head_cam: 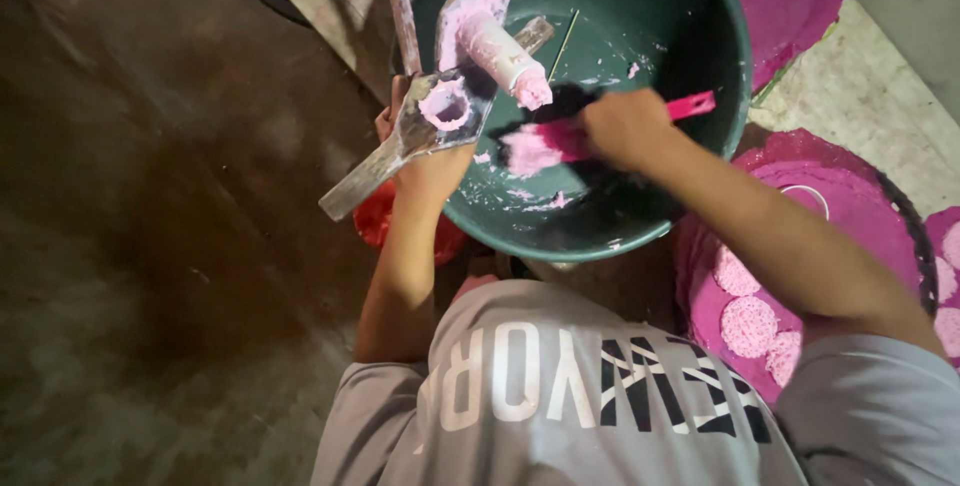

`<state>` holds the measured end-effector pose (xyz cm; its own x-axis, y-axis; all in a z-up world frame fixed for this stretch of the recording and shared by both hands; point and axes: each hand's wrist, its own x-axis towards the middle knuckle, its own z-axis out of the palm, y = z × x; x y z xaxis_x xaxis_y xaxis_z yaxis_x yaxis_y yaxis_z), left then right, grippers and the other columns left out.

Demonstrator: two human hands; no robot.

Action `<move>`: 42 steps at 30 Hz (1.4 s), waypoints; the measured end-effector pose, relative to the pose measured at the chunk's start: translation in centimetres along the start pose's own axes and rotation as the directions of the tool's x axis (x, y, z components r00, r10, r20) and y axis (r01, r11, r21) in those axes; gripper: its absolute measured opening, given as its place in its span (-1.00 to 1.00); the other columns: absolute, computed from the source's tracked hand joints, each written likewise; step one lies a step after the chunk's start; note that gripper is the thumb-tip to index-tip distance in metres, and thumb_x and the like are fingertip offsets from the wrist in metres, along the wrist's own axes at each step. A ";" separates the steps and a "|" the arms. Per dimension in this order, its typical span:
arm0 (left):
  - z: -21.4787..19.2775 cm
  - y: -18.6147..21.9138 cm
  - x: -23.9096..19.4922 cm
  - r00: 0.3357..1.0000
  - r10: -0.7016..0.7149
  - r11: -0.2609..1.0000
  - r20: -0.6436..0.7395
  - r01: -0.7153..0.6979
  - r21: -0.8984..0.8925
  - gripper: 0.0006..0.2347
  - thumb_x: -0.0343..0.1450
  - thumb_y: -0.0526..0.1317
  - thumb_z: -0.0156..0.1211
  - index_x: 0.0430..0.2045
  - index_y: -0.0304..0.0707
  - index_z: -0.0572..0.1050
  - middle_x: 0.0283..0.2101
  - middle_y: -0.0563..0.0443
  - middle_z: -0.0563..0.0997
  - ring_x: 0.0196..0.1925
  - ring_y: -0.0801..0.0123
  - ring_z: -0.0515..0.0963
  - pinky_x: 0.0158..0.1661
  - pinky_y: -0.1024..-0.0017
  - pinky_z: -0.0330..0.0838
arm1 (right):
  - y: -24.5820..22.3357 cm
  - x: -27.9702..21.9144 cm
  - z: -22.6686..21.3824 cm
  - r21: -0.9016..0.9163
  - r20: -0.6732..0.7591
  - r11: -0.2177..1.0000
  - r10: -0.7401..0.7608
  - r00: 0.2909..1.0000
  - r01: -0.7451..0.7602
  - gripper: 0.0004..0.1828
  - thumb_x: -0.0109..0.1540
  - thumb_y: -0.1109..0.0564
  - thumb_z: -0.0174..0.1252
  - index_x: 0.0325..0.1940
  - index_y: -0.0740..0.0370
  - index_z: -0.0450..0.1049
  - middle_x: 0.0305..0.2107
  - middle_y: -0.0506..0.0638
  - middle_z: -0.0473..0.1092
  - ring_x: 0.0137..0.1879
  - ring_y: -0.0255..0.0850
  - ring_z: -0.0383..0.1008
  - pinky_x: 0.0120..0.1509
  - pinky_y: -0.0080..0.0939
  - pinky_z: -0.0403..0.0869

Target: The person scoops pink dough from a green basin using a pink spatula and a wooden-handled tool, then presses it into a circular mold on a pink tray to form round portions. The person repeats this process, filling multiple circular indentations on the tray with the pink dough.

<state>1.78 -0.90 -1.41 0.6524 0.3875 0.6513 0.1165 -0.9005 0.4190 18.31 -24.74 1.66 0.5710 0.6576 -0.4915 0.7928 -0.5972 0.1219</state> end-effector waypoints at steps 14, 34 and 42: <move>-0.8 0.8 0.8 0.998 -0.051 0.999 0.042 0.051 -0.012 -0.54 0.34 0.04 0.41 0.06 -0.15 0.53 0.18 0.01 0.50 0.35 0.00 0.34 0.12 -0.07 0.29 | 1.5 -1.9 -5.2 -0.160 0.441 0.987 0.075 0.895 -0.004 -0.75 0.14 -0.21 0.26 -0.22 -0.17 0.72 -0.26 -0.08 0.63 -0.01 -0.10 0.64 0.06 0.07 0.58; 0.1 0.2 0.3 0.995 -0.087 0.995 0.055 0.089 -0.048 -0.51 0.33 0.06 0.40 0.08 -0.14 0.50 0.20 -0.02 0.50 0.37 -0.03 0.33 0.17 -0.08 0.24 | 4.9 -0.4 -7.6 -0.127 0.164 0.988 0.103 0.981 -0.083 -0.67 0.25 -0.24 0.18 0.01 -0.19 0.64 -0.11 0.00 0.60 0.01 -0.01 0.62 -0.01 0.06 0.58; 0.0 1.0 0.0 0.995 -0.072 0.997 0.068 0.074 -0.031 -0.52 0.33 0.05 0.43 0.08 -0.12 0.51 0.17 0.03 0.53 0.37 0.02 0.35 0.14 -0.07 0.27 | 8.1 -0.6 -3.1 -0.144 0.134 0.989 0.006 0.991 0.014 -0.72 0.16 -0.10 0.15 -0.11 -0.21 0.67 -0.18 0.02 0.60 -0.04 0.00 0.62 -0.04 0.08 0.58</move>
<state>1.88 -1.81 -1.00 0.6920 0.4367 0.5749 0.1415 -0.8629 0.4852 25.06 -28.58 5.68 0.5418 0.5863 -0.6022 0.8230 -0.5156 0.2384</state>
